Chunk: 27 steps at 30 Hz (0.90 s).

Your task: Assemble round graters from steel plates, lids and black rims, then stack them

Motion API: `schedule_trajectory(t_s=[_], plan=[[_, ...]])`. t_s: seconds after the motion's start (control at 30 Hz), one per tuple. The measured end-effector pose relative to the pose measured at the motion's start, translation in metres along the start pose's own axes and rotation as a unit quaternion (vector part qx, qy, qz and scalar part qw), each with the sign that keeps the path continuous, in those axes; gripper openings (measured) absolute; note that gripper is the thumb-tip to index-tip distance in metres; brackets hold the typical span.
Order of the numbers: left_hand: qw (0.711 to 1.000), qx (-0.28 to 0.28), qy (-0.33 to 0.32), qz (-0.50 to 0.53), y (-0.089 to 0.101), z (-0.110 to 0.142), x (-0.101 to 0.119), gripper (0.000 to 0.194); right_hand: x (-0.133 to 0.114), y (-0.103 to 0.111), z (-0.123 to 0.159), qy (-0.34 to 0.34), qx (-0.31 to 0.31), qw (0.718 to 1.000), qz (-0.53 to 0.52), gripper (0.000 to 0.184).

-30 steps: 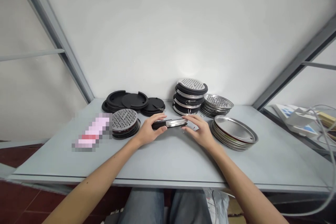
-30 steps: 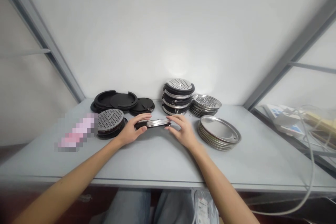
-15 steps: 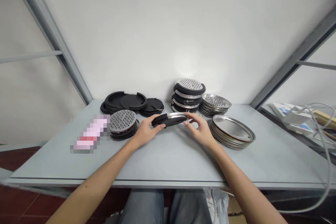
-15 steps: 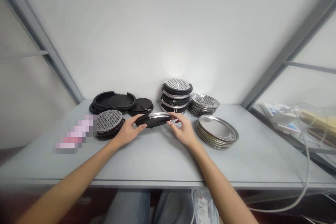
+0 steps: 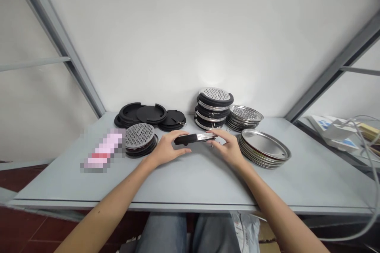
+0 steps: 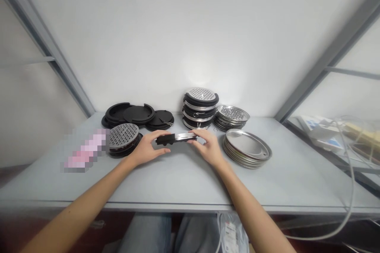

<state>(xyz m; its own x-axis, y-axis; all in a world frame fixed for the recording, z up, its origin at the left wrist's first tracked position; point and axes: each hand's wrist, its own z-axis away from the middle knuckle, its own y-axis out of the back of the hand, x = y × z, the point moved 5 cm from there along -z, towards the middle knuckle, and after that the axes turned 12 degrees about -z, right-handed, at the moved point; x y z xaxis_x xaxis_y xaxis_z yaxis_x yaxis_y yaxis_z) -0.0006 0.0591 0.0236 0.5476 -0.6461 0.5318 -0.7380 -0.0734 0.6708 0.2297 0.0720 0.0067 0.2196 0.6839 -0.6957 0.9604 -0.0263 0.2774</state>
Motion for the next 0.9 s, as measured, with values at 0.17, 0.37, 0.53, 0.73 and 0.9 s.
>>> schedule_trajectory(t_s=[0.17,0.37,0.53,0.73,0.9], plan=[[0.999,-0.003,0.036,-0.007,-0.001,-0.001,-0.01,0.038,0.015,0.006,-0.001,-0.088,0.067,0.993,-0.039,0.036],[0.999,0.015,0.037,-0.01,-0.004,0.0,-0.009,0.031,0.011,0.005,-0.003,-0.098,0.042,0.994,-0.034,0.034],[0.999,0.042,0.0,-0.021,0.0,0.001,-0.004,0.024,0.002,0.002,-0.002,-0.043,0.009,0.999,0.031,0.035],[0.999,0.035,-0.037,-0.007,0.002,0.001,0.002,0.022,0.001,-0.003,0.0,-0.002,-0.025,0.999,0.023,0.031],[0.997,0.067,-0.031,-0.02,0.004,0.001,-0.001,0.024,0.002,0.002,0.0,0.0,0.016,1.0,0.009,0.029]])
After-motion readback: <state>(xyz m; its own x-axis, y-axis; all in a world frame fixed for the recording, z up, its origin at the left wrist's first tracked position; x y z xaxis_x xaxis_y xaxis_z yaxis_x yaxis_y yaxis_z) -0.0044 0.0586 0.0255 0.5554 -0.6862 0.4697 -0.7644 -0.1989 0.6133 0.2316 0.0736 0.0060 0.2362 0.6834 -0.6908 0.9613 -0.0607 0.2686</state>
